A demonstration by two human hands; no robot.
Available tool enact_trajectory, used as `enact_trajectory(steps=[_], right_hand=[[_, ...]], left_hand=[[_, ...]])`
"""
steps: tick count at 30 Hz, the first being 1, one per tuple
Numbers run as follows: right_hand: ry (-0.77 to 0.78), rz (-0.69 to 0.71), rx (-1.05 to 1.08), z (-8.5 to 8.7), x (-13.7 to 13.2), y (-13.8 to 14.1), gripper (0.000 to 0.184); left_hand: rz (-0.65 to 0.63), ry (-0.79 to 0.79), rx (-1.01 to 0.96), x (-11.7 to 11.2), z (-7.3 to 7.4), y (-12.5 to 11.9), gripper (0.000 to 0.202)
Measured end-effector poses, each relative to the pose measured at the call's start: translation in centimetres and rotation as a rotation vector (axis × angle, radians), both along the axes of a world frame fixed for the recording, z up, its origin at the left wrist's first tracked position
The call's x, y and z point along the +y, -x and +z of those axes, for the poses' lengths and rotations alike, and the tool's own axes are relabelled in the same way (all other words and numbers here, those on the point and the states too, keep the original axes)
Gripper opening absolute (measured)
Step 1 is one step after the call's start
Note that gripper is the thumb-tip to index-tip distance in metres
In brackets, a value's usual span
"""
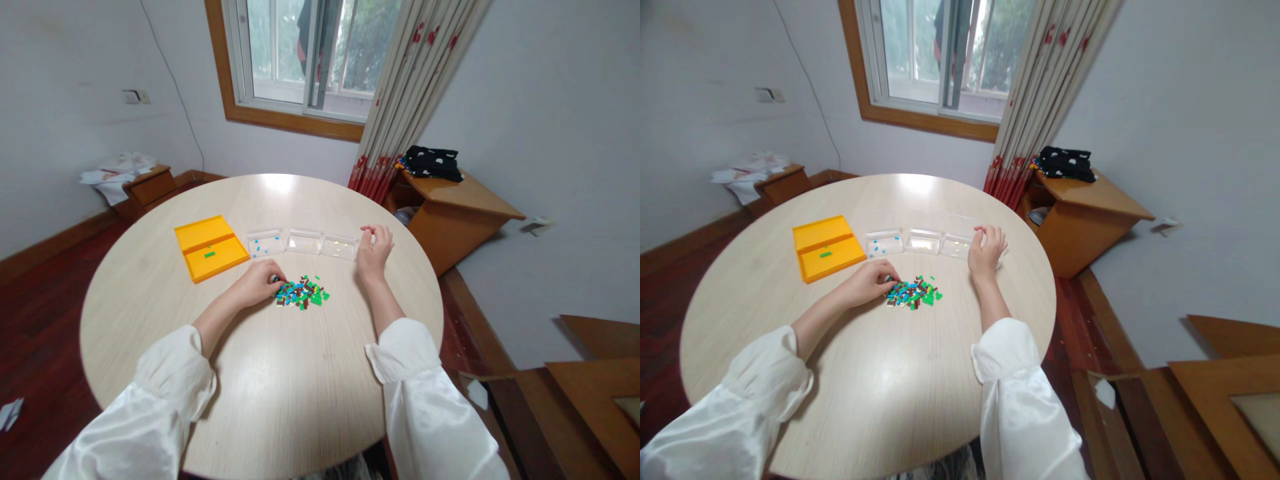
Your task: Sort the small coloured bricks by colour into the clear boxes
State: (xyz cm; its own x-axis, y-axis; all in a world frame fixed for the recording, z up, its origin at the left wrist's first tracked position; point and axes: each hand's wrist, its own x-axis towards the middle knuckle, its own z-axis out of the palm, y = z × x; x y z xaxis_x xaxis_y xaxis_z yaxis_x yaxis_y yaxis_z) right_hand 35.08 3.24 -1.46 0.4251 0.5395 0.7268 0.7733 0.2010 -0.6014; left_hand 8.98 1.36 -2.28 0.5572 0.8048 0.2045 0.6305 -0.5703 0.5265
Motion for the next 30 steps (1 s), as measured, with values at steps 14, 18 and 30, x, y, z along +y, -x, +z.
enact_trajectory(steps=[14, 18, 30], right_hand=[[0.002, 0.384, -0.055, -0.1, -0.7, 3.9, 0.019], [0.034, 0.44, -0.051, -0.2, -1.0, 4.7, 0.019], [0.195, 0.64, -0.189, -0.7, -1.7, 7.0, 0.019]], left_hand=[[0.144, 0.035, -0.09, 0.4, -0.3, 0.2, 0.015], [0.064, 0.013, -0.067, 0.4, -0.3, 0.2, 0.017], [0.129, 0.051, -0.071, 0.1, -0.6, -0.8, 0.012]])
